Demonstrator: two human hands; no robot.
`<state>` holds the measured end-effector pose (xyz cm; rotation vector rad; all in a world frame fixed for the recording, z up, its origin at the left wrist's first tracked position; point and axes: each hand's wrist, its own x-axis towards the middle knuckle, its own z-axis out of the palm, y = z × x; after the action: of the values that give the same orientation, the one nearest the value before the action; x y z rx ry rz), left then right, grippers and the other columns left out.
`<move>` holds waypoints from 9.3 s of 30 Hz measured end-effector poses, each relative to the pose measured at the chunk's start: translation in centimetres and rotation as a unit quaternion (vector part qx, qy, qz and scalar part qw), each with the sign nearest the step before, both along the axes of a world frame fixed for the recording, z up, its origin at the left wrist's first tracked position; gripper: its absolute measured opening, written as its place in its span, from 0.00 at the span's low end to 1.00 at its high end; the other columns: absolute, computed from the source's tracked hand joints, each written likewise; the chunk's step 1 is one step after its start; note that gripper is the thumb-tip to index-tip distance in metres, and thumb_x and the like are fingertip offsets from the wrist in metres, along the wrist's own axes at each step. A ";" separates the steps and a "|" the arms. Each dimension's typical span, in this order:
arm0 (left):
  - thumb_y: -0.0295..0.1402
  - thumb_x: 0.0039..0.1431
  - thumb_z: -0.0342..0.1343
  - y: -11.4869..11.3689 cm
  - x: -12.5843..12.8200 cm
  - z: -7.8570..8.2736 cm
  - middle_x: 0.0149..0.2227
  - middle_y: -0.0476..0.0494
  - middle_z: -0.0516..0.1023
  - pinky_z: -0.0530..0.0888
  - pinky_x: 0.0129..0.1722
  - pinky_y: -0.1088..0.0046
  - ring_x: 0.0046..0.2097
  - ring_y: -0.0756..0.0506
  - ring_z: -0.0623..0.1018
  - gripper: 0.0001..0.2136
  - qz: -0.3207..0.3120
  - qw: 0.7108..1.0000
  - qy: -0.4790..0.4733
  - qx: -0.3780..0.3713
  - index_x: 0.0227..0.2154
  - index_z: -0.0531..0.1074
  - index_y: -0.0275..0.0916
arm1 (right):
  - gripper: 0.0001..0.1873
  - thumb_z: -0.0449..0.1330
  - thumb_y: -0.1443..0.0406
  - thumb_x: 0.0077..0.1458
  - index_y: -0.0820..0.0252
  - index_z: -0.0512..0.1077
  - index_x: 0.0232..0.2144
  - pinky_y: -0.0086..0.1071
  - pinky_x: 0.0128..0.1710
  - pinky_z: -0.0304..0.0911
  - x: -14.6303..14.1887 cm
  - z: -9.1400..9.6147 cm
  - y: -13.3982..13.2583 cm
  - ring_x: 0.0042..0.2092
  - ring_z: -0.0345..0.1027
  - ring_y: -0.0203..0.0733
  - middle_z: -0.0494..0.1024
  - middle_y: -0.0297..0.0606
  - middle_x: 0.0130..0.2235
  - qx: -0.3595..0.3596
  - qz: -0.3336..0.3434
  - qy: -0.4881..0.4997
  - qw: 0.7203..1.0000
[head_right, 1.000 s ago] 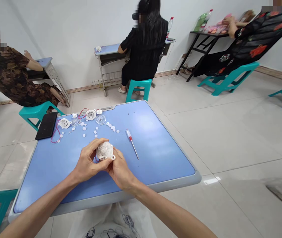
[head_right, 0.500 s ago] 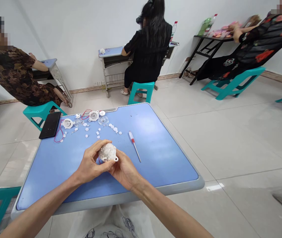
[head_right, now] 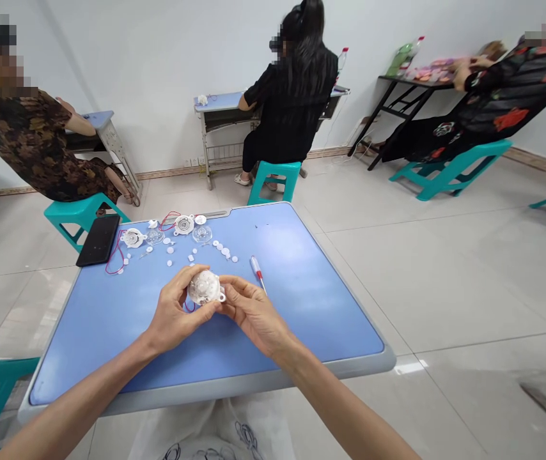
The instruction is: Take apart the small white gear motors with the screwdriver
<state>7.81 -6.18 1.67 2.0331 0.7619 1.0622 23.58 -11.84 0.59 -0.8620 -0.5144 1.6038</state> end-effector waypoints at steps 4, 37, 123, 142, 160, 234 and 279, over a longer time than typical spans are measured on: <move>0.32 0.53 0.64 -0.1 0.1 -0.1 0.44 0.43 0.75 0.73 0.43 0.69 0.43 0.45 0.75 0.20 0.016 1.000 0.010 -0.018 0.49 0.70 0.39 | 0.17 0.68 0.51 0.51 0.55 0.80 0.38 0.29 0.34 0.67 0.7 -0.4 0.1 0.32 0.69 0.34 0.79 0.35 0.32 0.018 0.012 -0.057 0.998; 0.34 0.54 0.64 -0.4 0.6 -2.8 0.49 0.41 0.75 0.72 0.52 0.59 0.51 0.39 0.75 0.23 0.004 0.991 0.108 -0.079 0.53 0.67 0.40 | 0.19 0.62 0.50 0.50 0.58 0.74 0.36 0.39 0.39 0.69 12.9 -1.8 13.6 0.38 0.72 0.43 0.79 0.44 0.40 0.126 -0.141 -0.597 0.780; 0.41 0.51 0.69 0.1 0.7 -2.8 0.45 0.41 0.75 0.70 0.51 0.56 0.49 0.37 0.74 0.27 0.004 0.974 0.227 -0.027 0.51 0.68 0.38 | 0.10 0.60 0.57 0.60 0.55 0.73 0.41 0.33 0.31 0.65 5.3 3.6 0.4 0.27 0.65 0.33 0.69 0.29 0.29 0.152 -0.193 -0.469 0.848; 0.40 0.51 0.68 0.1 0.8 -2.9 0.45 0.40 0.76 0.69 0.50 0.57 0.49 0.37 0.74 0.25 -0.006 0.974 0.225 -0.024 0.49 0.68 0.39 | 0.12 0.60 0.70 0.60 0.53 0.73 0.45 0.34 0.31 0.73 0.9 2.9 -1.1 0.34 0.71 0.36 0.74 0.33 0.36 0.355 -0.233 -0.528 0.735; 0.41 0.52 0.68 0.2 0.8 -3.3 0.46 0.40 0.76 0.69 0.51 0.57 0.49 0.37 0.74 0.25 -0.002 0.978 0.206 -0.020 0.50 0.68 0.41 | 0.12 0.59 0.68 0.61 0.51 0.71 0.47 0.36 0.34 0.73 1.0 3.5 -0.7 0.35 0.72 0.38 0.74 0.34 0.35 0.347 -0.202 -0.547 0.734; 0.38 0.54 0.65 0.1 0.6 -3.3 0.44 0.42 0.78 0.68 0.48 0.61 0.47 0.39 0.75 0.19 0.001 0.982 0.187 -0.036 0.47 0.71 0.39 | 0.14 0.61 0.73 0.58 0.53 0.72 0.45 0.37 0.37 0.67 0.4 4.3 -0.7 0.38 0.69 0.37 0.72 0.35 0.38 0.404 -0.171 -0.557 0.705; 0.38 0.54 0.64 0.2 0.5 -2.7 0.41 0.45 0.78 0.68 0.44 0.64 0.44 0.41 0.74 0.16 0.003 0.982 0.187 -0.035 0.44 0.71 0.40 | 0.13 0.60 0.73 0.59 0.52 0.74 0.44 0.37 0.34 0.72 -0.2 5.2 -1.1 0.35 0.72 0.38 0.76 0.35 0.35 0.385 -0.209 -0.567 0.698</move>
<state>8.30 -5.96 -1.04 2.1974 0.9796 0.6491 23.41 -12.99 5.76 -1.1001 -1.5797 0.1483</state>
